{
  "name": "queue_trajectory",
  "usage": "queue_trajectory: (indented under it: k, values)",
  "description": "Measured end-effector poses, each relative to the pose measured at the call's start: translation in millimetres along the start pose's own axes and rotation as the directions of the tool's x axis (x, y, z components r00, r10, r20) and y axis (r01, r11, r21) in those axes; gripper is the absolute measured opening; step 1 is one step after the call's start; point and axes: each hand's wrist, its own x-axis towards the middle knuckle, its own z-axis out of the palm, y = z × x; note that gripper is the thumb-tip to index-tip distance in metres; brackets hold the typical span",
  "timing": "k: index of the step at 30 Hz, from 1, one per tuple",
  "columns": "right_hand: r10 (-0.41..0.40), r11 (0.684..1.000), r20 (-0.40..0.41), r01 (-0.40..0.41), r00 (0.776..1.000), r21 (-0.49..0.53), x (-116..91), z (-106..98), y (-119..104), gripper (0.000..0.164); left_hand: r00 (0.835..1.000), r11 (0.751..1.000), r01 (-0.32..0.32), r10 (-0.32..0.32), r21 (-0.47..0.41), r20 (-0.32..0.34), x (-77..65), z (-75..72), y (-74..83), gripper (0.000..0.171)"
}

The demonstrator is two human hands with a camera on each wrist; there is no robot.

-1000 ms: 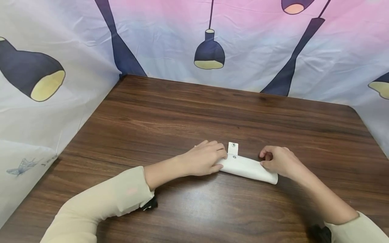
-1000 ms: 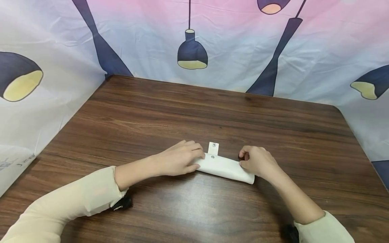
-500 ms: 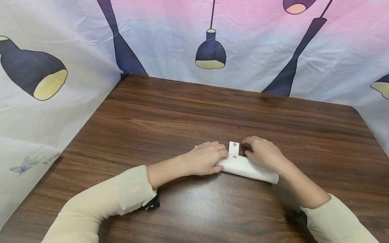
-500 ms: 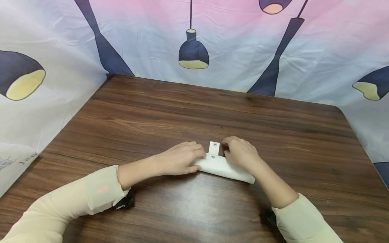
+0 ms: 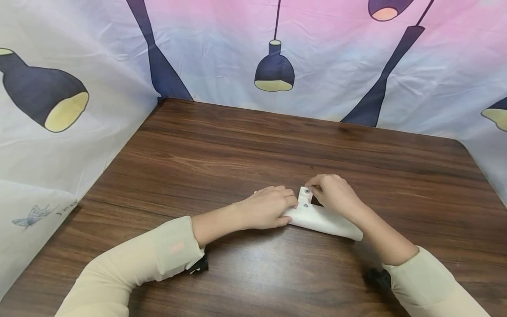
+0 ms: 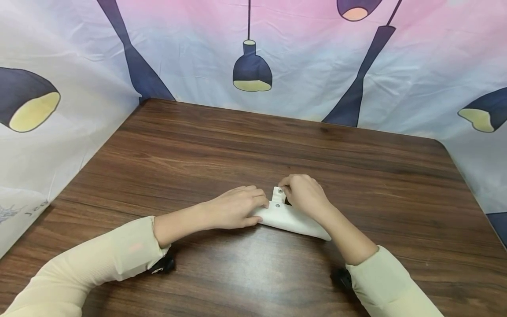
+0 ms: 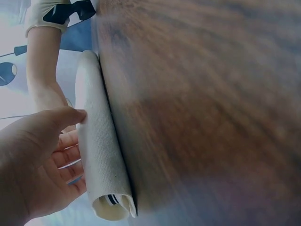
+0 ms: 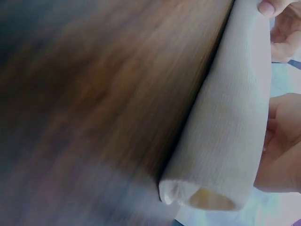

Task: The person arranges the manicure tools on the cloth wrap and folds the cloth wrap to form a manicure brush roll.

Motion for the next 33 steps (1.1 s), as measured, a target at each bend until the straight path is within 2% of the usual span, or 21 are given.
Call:
queue_trajectory:
  k: [6, 13, 17, 20, 24, 28, 33]
  values:
    - [-0.103, 0.993, -0.006, 0.104, 0.995, 0.056, -8, -3, 1, 0.01, 1.0, 1.0, -0.009, 0.009, -0.011, -0.008, -0.3, -0.5, -1.0, 0.03]
    - [-0.226, 0.97, -0.006, 0.226, 0.974, 0.094, -20, -2, 2, 0.013, 1.0, 0.999, -0.001, 0.001, -0.032, -0.006, 0.5, -0.1, -1.9, 0.031]
    - [-0.232, 0.968, 0.037, 0.227, 0.972, 0.104, -27, -1, 1, 0.016, 1.0, 0.999, 0.006, -0.006, -0.036, -0.007, 0.9, 0.5, -1.4, 0.03]
    - [-0.238, 0.969, 0.072, 0.231, 0.969, 0.092, -33, 0, 1, 0.031, 1.0, 0.999, 0.004, -0.004, -0.037, -0.006, 1.4, 1.2, -0.8, 0.031]
    - [-0.271, 0.962, 0.048, 0.268, 0.962, 0.054, -40, 4, 1, 0.044, 1.0, 1.0, 0.001, -0.001, -0.018, -0.01, 1.9, 1.4, -0.3, 0.03]
    - [-0.277, 0.96, 0.005, 0.277, 0.961, 0.042, -42, 9, 1, 0.042, 1.0, 1.0, 0.001, -0.001, 0.002, -0.01, 1.7, 1.2, 0.2, 0.029]
    - [-0.274, 0.96, 0.005, 0.273, 0.962, 0.064, -40, 11, 1, 0.04, 1.0, 1.0, 0.006, -0.005, 0.014, -0.006, 0.5, 0.2, 1.3, 0.028]
